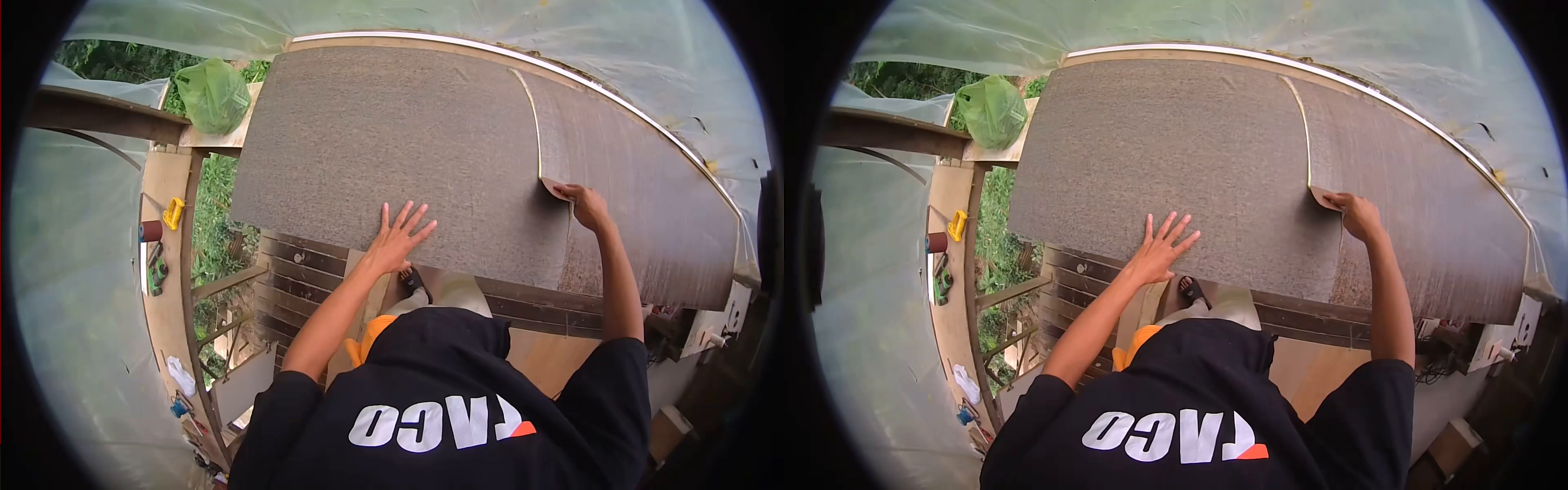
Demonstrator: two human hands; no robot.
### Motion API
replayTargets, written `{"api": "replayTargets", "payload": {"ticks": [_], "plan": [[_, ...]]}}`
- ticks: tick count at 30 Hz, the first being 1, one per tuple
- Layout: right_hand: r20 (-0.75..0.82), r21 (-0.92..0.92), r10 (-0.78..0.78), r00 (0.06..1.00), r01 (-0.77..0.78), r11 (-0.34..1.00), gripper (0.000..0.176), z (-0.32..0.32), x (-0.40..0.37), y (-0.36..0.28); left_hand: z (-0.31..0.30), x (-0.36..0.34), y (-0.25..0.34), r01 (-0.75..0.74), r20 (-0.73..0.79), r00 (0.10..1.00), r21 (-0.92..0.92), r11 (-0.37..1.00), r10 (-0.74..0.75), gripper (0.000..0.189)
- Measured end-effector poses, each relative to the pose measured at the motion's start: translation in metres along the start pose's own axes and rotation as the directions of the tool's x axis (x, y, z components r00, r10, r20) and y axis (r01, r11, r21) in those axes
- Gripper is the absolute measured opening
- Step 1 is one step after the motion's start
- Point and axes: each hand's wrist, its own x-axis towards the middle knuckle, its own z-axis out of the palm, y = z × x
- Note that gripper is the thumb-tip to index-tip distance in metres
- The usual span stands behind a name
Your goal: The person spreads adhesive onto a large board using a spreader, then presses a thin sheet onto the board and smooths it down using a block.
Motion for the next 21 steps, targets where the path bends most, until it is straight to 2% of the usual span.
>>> {"api": "replayTargets", "payload": {"ticks": [7,9,12,13,15,16,19,20,21], "plan": [[-0.022,0.008,0.038,0.999,-0.038,0.999,0.046,0.059,-0.151,-0.04,0.005,0.001,-0.003,-0.016,-0.046,0.999,0.031,0.999,0.017,0.109],[-0.111,-0.012,-0.036,0.993,0.035,0.999,0.043,0.084,-0.175,-0.034,0.005,0.002,-0.003,-0.017,-0.02,1.0,0.033,0.999,0.017,0.11],[-0.068,-0.009,-0.024,0.997,0.023,1.0,0.042,0.091,-0.199,-0.049,0.008,0.002,-0.005,-0.041,-0.03,0.999,0.03,0.999,0.042,0.11],[-0.085,0.03,-0.06,0.995,0.063,0.998,0.042,0.099,-0.204,-0.044,0.007,0.0,-0.004,-0.029,-0.027,0.999,0.031,0.999,0.03,0.111],[0.142,0.045,0.017,0.99,-0.024,0.999,0.051,0.116,-0.216,-0.034,0.003,0.001,-0.002,-0.011,-0.02,1.0,0.04,0.999,0.012,0.11],[0.339,-0.065,0.128,0.932,-0.112,0.992,0.058,0.112,-0.222,-0.046,0.006,-0.001,-0.002,-0.024,-0.026,0.999,0.037,0.999,0.025,0.11],[0.291,0.061,0.142,0.946,-0.166,0.984,0.065,0.135,-0.233,-0.027,0.008,0.001,-0.004,-0.025,-0.057,0.998,0.028,0.999,0.026,0.109],[0.189,0.334,0.071,0.98,-0.132,0.933,0.059,0.131,-0.229,-0.022,0.01,0.001,-0.005,-0.027,-0.078,0.997,0.04,0.999,0.03,0.109],[0.071,0.583,0.034,0.997,-0.07,0.81,0.054,0.125,-0.225,-0.022,0.012,0.0,-0.005,-0.033,-0.092,0.995,0.056,0.998,0.038,0.109]]}}
